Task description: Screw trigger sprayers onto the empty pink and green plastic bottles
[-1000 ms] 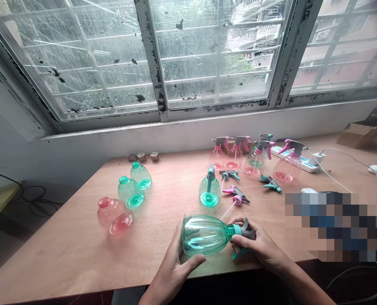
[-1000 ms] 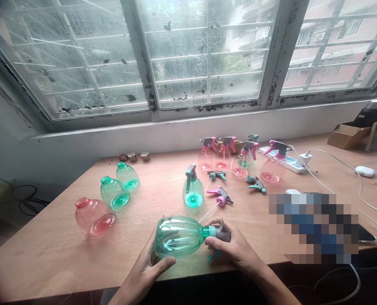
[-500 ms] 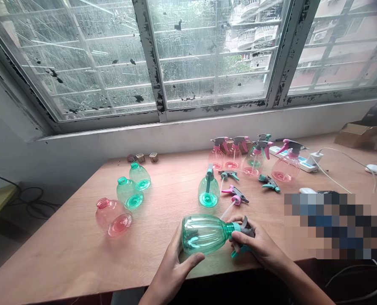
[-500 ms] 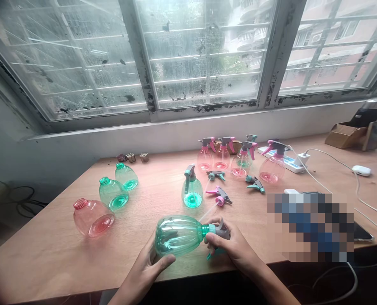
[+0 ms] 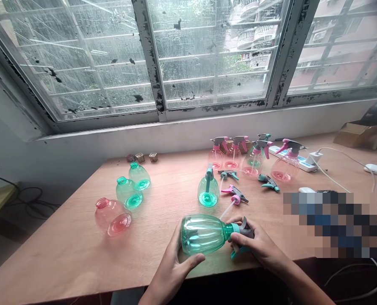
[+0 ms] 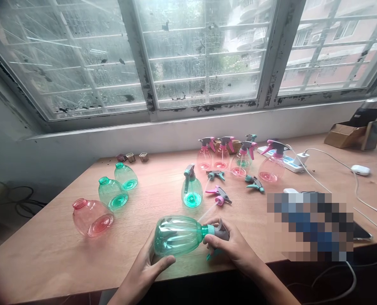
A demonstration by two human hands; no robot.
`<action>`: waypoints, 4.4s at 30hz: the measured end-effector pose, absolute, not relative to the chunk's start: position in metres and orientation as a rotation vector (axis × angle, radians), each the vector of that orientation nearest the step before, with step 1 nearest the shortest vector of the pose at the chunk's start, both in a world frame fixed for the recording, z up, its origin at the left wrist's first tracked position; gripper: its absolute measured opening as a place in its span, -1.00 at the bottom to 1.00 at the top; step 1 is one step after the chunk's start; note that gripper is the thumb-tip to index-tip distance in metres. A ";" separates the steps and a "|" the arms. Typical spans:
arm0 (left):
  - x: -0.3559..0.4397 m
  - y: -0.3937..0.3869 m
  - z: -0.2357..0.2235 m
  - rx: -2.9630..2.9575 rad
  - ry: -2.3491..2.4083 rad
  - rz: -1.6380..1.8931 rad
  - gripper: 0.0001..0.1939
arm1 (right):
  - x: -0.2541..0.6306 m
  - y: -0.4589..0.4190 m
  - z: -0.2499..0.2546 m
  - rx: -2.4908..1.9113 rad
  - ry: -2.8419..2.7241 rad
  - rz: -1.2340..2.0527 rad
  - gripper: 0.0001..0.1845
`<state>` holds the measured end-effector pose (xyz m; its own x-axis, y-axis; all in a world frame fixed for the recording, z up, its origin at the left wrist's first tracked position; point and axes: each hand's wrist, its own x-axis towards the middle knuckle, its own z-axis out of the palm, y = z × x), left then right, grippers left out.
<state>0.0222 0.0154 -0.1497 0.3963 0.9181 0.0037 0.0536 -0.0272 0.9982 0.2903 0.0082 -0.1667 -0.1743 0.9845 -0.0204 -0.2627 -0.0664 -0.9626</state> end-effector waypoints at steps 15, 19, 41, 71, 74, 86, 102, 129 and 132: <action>0.024 0.015 -0.147 1.417 0.977 0.891 0.09 | 0.292 0.007 -0.168 -0.974 -1.123 1.488 -0.51; 0.022 0.017 -0.155 1.509 1.005 0.919 0.02 | 0.292 0.008 -0.167 -0.980 -1.131 1.484 -0.51; 0.022 0.013 -0.151 1.426 0.959 0.905 0.11 | 0.291 0.008 -0.165 -0.980 -1.149 1.482 -0.52; 0.023 0.010 -0.154 1.447 0.947 0.956 0.12 | 0.293 0.008 -0.168 -0.961 -1.140 1.489 -0.50; 0.021 0.012 -0.153 1.456 0.951 0.940 0.17 | 0.292 0.006 -0.166 -0.974 -1.148 1.480 -0.51; 0.024 0.010 -0.156 1.411 0.928 0.946 0.09 | 0.291 0.010 -0.168 -0.926 -1.103 1.495 -0.52; 0.023 0.008 -0.158 1.494 0.974 0.924 0.12 | 0.293 0.008 -0.168 -0.939 -1.131 1.497 -0.50; 0.024 0.006 -0.156 1.473 0.936 0.989 0.01 | 0.292 0.008 -0.167 -0.919 -1.111 1.525 -0.51; 0.023 0.006 -0.162 1.463 0.893 1.004 0.01 | 0.292 0.008 -0.167 -0.920 -1.086 1.523 -0.50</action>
